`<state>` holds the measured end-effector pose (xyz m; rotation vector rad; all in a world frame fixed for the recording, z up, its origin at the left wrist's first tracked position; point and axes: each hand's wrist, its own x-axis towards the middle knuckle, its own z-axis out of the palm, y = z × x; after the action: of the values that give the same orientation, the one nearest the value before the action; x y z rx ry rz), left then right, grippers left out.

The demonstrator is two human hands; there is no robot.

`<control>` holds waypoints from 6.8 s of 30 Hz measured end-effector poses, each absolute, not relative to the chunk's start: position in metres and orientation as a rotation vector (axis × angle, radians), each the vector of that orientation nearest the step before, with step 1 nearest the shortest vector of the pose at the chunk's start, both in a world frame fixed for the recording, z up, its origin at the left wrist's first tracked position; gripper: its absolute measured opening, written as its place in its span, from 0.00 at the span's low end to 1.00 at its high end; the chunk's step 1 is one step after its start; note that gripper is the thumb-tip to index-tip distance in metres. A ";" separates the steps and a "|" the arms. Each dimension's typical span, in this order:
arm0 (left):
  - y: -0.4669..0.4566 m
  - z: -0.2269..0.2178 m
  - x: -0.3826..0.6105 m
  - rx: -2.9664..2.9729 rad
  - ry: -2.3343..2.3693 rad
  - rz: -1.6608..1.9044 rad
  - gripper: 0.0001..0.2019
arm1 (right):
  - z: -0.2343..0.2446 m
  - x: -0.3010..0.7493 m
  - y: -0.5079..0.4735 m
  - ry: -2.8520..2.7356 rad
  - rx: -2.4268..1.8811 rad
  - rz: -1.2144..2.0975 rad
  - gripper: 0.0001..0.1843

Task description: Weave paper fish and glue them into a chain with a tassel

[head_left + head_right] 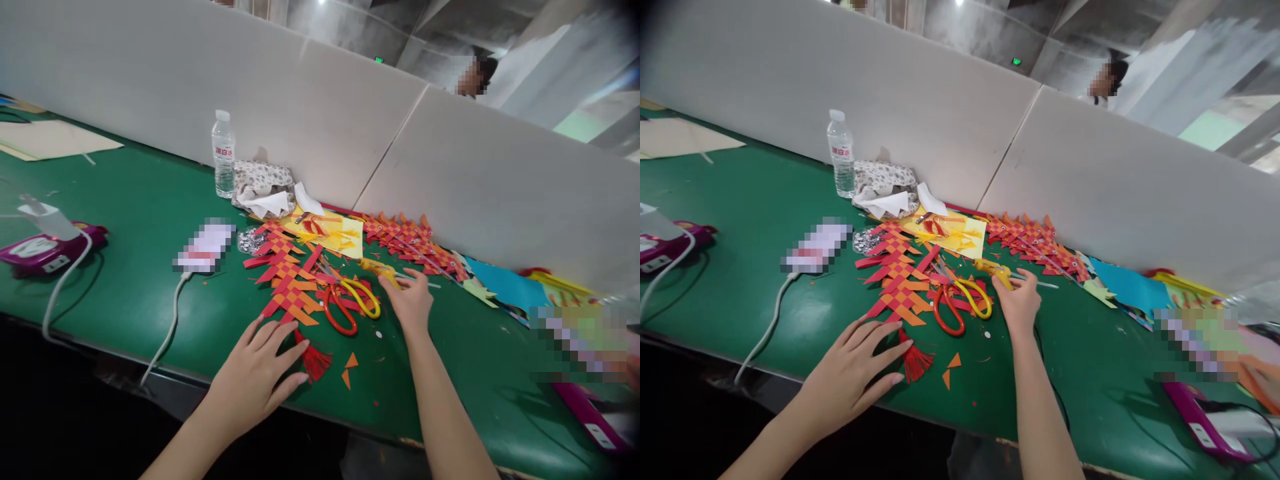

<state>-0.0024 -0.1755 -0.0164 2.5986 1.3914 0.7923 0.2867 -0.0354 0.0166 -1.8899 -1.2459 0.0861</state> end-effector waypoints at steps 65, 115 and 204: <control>-0.148 -0.009 0.006 2.029 1.855 0.871 0.09 | 0.006 0.229 -0.062 -1.954 -1.343 0.479 0.15; -0.152 0.002 0.033 1.952 2.107 0.769 0.09 | -0.003 0.193 -0.090 -2.344 -0.865 0.124 0.06; -0.160 -0.017 0.001 2.533 1.700 0.652 0.17 | -0.005 0.234 -0.061 -2.094 -1.133 -0.131 0.29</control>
<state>0.0013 -0.1600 -0.0175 2.5329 1.6995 0.6516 0.2339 -0.0614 -0.0052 -1.1332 -2.0940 -0.1309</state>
